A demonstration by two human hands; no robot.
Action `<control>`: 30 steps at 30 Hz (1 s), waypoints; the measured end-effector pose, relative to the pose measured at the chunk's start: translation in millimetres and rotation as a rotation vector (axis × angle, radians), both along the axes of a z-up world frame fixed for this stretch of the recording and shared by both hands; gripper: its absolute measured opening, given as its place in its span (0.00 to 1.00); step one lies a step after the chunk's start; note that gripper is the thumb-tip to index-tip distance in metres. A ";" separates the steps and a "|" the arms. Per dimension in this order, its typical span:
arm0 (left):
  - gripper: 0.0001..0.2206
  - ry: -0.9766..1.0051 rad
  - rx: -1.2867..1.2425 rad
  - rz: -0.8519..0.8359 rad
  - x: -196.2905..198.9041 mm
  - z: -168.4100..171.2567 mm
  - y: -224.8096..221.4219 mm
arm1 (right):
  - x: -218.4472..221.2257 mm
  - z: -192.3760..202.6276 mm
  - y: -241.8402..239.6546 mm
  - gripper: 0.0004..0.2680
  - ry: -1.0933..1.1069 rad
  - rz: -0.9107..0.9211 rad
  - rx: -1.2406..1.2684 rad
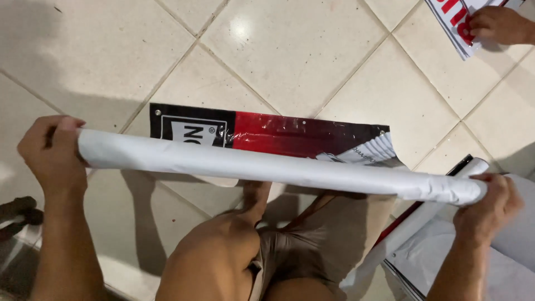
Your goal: Rolling up large printed banners on the floor for storage or transport.
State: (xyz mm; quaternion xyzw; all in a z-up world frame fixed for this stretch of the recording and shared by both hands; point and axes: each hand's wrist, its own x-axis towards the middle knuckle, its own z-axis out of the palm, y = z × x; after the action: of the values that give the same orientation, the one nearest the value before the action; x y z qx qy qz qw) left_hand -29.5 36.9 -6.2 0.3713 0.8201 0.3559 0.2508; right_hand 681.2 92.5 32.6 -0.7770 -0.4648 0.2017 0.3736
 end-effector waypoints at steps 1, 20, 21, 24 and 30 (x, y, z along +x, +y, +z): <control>0.10 0.058 0.338 -0.086 -6.7 -12.6 -6.6 | -11.4 15.3 5.5 0.14 -0.049 -0.021 -0.326; 0.10 0.138 0.376 -0.082 -17.0 -21.8 -9.7 | -23.1 -1.7 17.2 0.15 -0.140 0.179 -0.261; 0.15 0.182 0.133 -0.067 -14.3 -19.7 -3.5 | -17.1 -16.7 17.1 0.11 0.020 0.109 0.001; 0.11 0.040 0.074 0.012 -7.9 -29.0 -18.8 | -18.8 -13.8 13.9 0.09 0.058 0.019 -0.001; 0.10 0.129 -0.099 0.266 -13.0 -27.3 -15.6 | -23.0 -19.7 8.5 0.10 0.053 -0.087 0.007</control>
State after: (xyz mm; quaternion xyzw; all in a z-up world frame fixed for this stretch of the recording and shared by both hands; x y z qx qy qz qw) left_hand -42.4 21.3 -33.5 0.2688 0.8929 0.3205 0.1665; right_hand 658.2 101.0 12.8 -0.7895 -0.4213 0.2039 0.3970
